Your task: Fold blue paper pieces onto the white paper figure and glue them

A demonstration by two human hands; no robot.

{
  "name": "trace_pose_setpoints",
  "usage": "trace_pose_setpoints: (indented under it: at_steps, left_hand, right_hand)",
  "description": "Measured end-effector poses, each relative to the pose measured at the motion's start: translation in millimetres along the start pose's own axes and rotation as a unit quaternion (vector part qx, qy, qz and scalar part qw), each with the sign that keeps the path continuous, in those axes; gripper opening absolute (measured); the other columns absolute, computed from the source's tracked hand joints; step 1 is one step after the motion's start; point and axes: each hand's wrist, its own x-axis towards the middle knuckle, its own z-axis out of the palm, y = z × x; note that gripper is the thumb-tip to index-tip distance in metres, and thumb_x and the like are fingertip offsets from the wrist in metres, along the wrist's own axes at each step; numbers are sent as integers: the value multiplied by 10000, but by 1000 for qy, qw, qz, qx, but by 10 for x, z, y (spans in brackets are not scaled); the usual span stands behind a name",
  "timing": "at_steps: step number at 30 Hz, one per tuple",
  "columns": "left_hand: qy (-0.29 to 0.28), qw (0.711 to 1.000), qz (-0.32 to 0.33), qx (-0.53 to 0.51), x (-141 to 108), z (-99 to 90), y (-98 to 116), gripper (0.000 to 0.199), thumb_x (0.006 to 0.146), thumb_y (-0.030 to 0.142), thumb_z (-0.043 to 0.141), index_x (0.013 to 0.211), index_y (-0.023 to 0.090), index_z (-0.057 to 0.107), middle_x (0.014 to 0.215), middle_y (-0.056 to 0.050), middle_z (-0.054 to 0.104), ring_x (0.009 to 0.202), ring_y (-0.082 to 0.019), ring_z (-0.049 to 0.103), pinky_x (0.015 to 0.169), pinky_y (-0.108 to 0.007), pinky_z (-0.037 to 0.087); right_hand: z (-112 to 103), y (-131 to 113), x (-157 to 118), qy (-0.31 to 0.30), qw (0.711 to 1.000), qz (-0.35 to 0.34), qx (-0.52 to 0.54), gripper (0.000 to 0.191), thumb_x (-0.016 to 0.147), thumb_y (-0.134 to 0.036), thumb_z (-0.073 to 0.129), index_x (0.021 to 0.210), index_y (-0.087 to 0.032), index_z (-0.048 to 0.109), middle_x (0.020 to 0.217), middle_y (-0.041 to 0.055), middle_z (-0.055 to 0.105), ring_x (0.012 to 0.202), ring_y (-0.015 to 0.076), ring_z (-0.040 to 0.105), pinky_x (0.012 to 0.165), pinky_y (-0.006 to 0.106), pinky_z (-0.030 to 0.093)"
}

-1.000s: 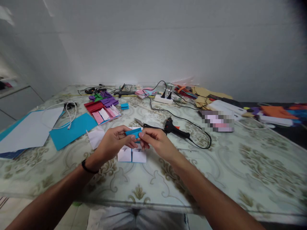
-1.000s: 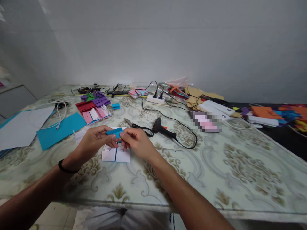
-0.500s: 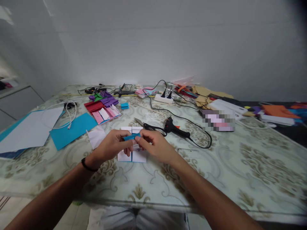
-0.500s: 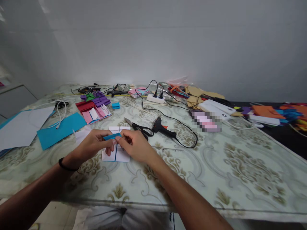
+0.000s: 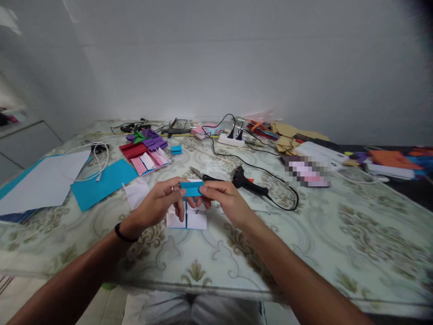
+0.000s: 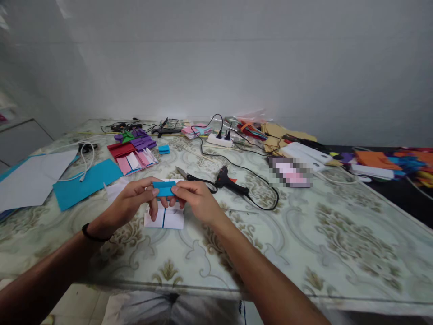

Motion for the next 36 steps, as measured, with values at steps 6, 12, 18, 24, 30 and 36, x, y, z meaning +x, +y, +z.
trace_pose_setpoints:
  at_steps: [6, 12, 18, 24, 30, 36]
  left_hand:
    - [16, 1000, 27, 2, -4, 4, -59, 323, 1006, 392, 642, 1218, 170, 543, 701, 14, 718, 426, -121, 661, 430, -190, 491]
    - [17, 998, 24, 48, -19, 80, -93, 332, 1035, 429, 601, 1240, 189, 496, 764, 30, 676, 446, -92, 657, 446, -178, 515]
    - [-4, 998, 40, 46, -22, 86, -96, 310, 1051, 384, 583, 1274, 192, 485, 780, 21, 683, 468, -95, 671, 469, -182, 532]
    - [19, 998, 54, 36, -24, 72, -51, 270, 1040, 339, 592, 1233, 188, 477, 737, 35, 672, 434, -85, 638, 434, -169, 508]
    - [35, 997, 56, 49, -19, 32, -63, 253, 1030, 300, 587, 1233, 193, 479, 729, 33, 691, 437, -93, 645, 444, -180, 502]
    - [45, 997, 45, 42, -25, 2, -89, 296, 1026, 283, 585, 1298, 193, 511, 603, 30, 704, 542, -177, 733, 499, -233, 491]
  right_hand:
    - [1, 38, 14, -1, 1000, 9, -16, 384, 903, -501, 688, 694, -178, 688, 703, 32, 689, 607, 144, 551, 616, 293, 463]
    - [58, 109, 6, -15, 998, 13, -64, 228, 852, -402, 718, 821, -179, 682, 749, 11, 691, 646, 148, 585, 604, 273, 486]
    - [86, 75, 6, -5, 999, -4, -34, 153, 825, -326, 711, 854, -177, 693, 702, -13, 671, 625, 133, 574, 608, 264, 490]
    - [12, 26, 2, -21, 1000, 19, -3, 313, 854, -461, 758, 778, -160, 714, 710, 17, 696, 591, 123, 577, 596, 262, 474]
    - [-61, 65, 11, -56, 998, 24, -19, 499, 901, -646, 699, 799, -159, 738, 785, 59, 759, 607, 137, 633, 631, 277, 496]
    - [-3, 89, 9, -18, 999, -4, -42, 301, 925, -478, 718, 867, -190, 655, 764, 10, 692, 629, 140, 629, 652, 283, 504]
